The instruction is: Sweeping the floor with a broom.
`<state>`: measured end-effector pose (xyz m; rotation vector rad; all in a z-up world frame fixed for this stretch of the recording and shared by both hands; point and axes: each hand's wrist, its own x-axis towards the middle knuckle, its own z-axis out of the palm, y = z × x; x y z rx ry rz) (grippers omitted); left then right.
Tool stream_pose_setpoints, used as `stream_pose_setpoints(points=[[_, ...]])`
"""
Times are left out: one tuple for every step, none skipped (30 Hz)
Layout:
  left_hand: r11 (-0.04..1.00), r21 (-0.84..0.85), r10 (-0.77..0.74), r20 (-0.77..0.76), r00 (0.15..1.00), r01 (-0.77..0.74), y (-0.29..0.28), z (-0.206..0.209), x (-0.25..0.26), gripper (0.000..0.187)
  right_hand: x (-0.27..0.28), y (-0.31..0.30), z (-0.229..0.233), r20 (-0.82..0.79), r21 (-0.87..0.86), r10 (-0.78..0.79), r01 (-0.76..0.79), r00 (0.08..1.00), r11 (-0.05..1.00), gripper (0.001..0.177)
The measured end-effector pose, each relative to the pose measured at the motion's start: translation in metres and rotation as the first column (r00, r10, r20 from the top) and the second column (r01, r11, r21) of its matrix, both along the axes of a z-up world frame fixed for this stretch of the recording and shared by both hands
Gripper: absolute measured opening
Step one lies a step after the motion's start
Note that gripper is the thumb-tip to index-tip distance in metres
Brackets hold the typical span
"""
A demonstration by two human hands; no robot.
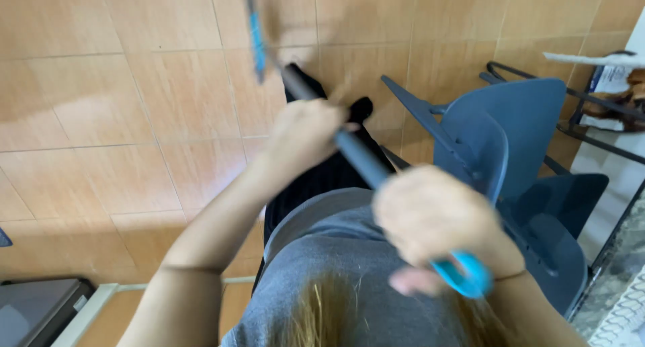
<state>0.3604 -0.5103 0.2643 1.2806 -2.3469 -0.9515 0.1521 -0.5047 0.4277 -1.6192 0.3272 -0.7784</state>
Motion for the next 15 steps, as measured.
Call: stream_pose_setpoints(points=[[1.0,-0.009,0.004,0.003,1.0,-0.004,-0.003,-0.011,0.025,0.032,0.021,-0.009,-0.026,0.003,-0.009,0.004,-0.004,1.0,1.0,0.037],[0.994,0.058,0.082,0.103,0.991,-0.088,-0.002,-0.021,0.052,0.029,0.045,-0.018,-0.052,0.075,-0.055,-0.005,0.01,0.997,0.998,0.037],[0.977,0.117,0.151,0.206,0.967,-0.178,0.0,-0.03,0.081,0.026,0.07,-0.026,-0.078,0.148,-0.1,-0.012,0.027,0.989,0.995,0.037],[0.975,0.115,0.164,0.213,0.963,-0.191,0.002,-0.052,0.105,0.026,0.089,-0.033,-0.1,0.156,-0.1,0.001,0.015,0.988,0.995,0.037],[0.952,0.12,0.245,0.256,0.935,-0.282,0.005,-0.074,0.128,0.026,0.109,-0.041,-0.124,0.088,-0.076,0.027,-0.021,0.996,0.997,0.036],[0.923,0.121,0.319,0.295,0.901,-0.366,0.003,-0.099,0.152,0.025,0.129,-0.051,-0.149,0.017,-0.053,0.052,-0.051,0.999,0.997,0.034],[0.92,0.118,0.326,0.298,0.897,-0.374,-0.002,-0.125,0.168,0.025,0.143,-0.06,-0.173,0.021,-0.055,0.059,-0.058,0.998,0.997,0.034],[0.889,0.162,0.356,0.342,0.87,-0.428,-0.003,-0.152,0.183,0.024,0.154,-0.065,-0.196,0.002,-0.032,0.101,-0.101,0.995,0.994,0.034],[0.853,0.203,0.382,0.387,0.839,-0.481,-0.003,-0.178,0.198,0.024,0.167,-0.069,-0.218,-0.016,-0.008,0.144,-0.144,0.989,0.99,0.033],[0.849,0.206,0.385,0.387,0.838,-0.486,-0.008,-0.201,0.198,0.024,0.17,-0.073,-0.226,-0.017,-0.005,0.15,-0.15,0.989,0.989,0.033],[0.852,0.183,0.418,0.328,0.848,-0.49,-0.012,-0.224,0.2,0.018,0.174,-0.077,-0.233,-0.054,-0.009,0.155,-0.156,0.986,0.988,0.035],[0.855,0.153,0.449,0.264,0.854,-0.496,-0.021,-0.248,0.201,0.013,0.177,-0.085,-0.241,-0.091,-0.02,0.159,-0.161,0.983,0.987,0.036],[0.853,0.149,0.454,0.261,0.852,-0.5,-0.026,-0.273,0.181,0.013,0.166,-0.09,-0.231,-0.092,-0.024,0.163,-0.166,0.982,0.986,0.036],[0.879,0.12,0.446,0.141,0.884,-0.462,-0.035,-0.297,0.162,0.013,0.156,-0.097,-0.222,-0.168,-0.063,0.082,-0.094,0.982,0.994,0.034],[0.901,0.085,0.425,0.021,0.905,-0.425,-0.045,-0.322,0.142,0.013,0.144,-0.105,-0.213,-0.238,-0.109,-0.002,-0.024,0.971,0.994,0.033]])
